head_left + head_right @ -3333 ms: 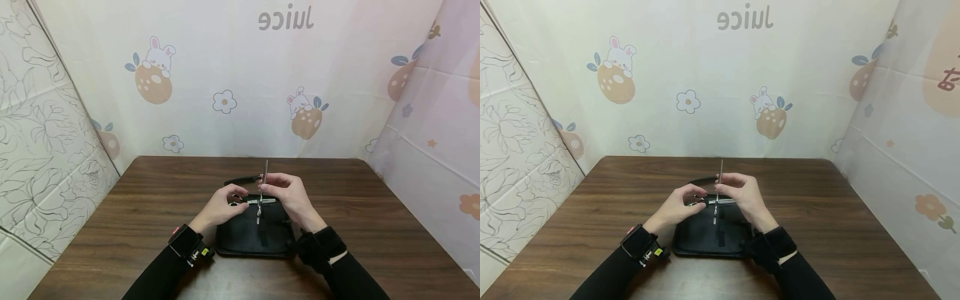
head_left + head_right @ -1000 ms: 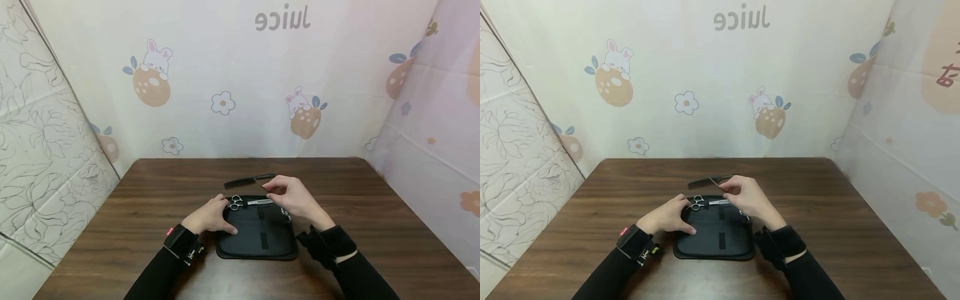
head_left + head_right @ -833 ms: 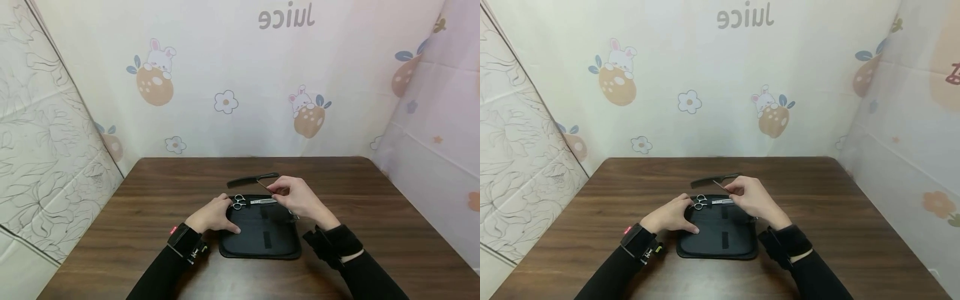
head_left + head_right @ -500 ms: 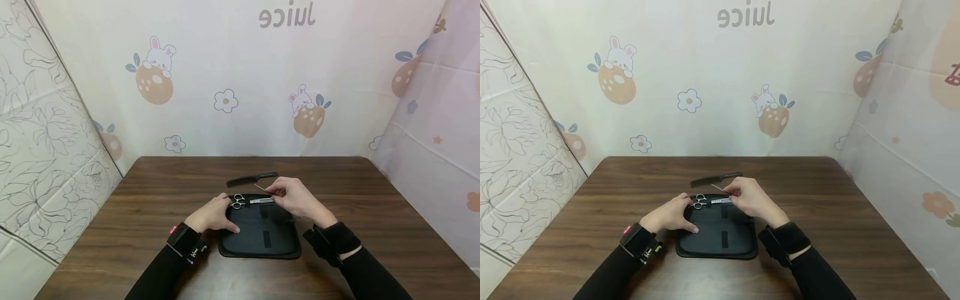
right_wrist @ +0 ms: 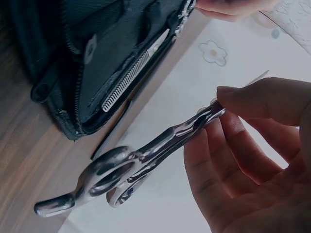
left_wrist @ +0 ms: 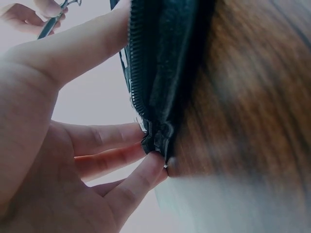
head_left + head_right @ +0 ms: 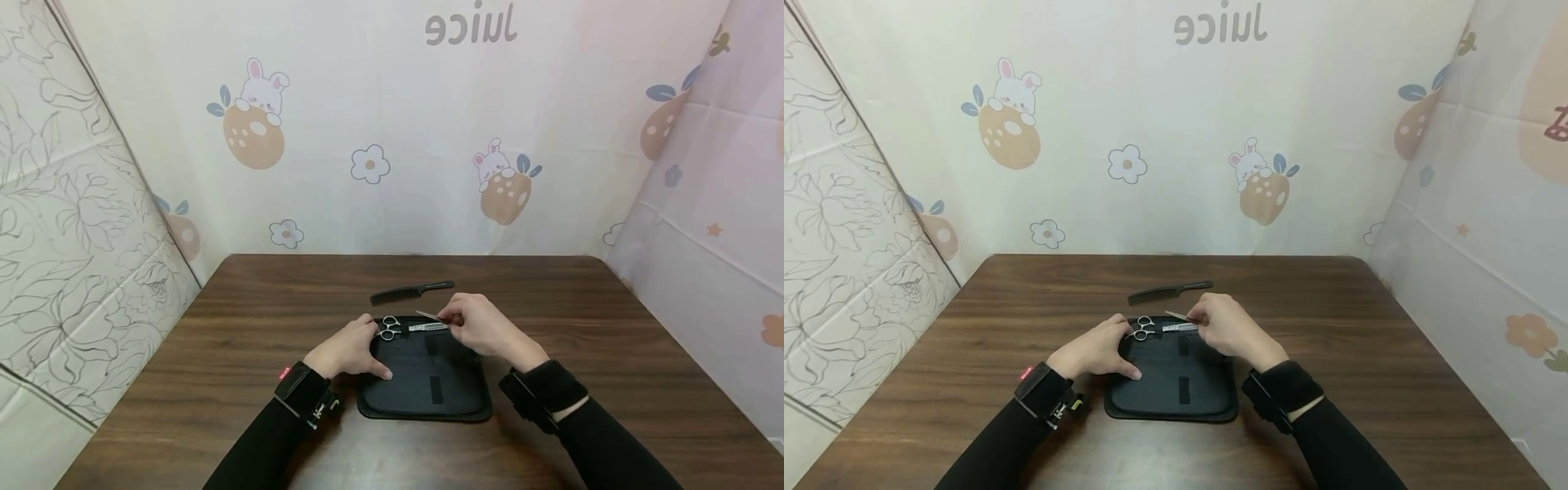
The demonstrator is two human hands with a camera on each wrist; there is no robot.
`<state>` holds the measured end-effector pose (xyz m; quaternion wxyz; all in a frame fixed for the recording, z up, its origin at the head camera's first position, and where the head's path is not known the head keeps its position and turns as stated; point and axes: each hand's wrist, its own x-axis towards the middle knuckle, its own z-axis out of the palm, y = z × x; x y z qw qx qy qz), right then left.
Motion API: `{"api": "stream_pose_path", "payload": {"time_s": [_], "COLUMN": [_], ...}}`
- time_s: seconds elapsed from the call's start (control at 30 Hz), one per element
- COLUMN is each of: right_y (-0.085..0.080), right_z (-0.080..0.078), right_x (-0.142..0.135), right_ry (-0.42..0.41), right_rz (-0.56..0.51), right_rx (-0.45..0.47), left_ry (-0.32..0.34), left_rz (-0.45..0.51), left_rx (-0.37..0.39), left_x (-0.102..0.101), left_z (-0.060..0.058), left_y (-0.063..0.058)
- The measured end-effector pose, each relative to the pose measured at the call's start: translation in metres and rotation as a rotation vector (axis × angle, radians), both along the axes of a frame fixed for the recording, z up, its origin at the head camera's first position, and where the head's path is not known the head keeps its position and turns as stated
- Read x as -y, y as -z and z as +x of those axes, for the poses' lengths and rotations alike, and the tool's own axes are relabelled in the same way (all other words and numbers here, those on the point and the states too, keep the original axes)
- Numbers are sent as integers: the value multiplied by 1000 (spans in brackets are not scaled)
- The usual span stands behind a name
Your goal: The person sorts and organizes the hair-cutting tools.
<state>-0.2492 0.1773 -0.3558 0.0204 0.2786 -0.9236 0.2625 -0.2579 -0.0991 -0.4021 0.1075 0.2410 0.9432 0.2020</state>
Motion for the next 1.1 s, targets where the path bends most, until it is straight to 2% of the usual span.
{"api": "stream_pose_path", "payload": {"time_s": [0.27, 0.53, 0.87, 1.1], "right_y": [1, 5, 11, 15], "right_z": [-1, -2, -3, -4], "right_x": [-1, -2, -5, -8], "right_ry": [-10, -5, -22, -31], "right_rz": [79, 143, 207, 252], "right_rx": [2, 21, -11, -38], "left_ry": [13, -20, -7, -8], "left_rz": [-11, -26, -27, -19], "left_rx": [-8, 13, -19, -12], "left_x": [1, -2, -4, -4], "left_z": [-1, 1, 2, 3], "left_y": [1, -2, -1, 0]}}
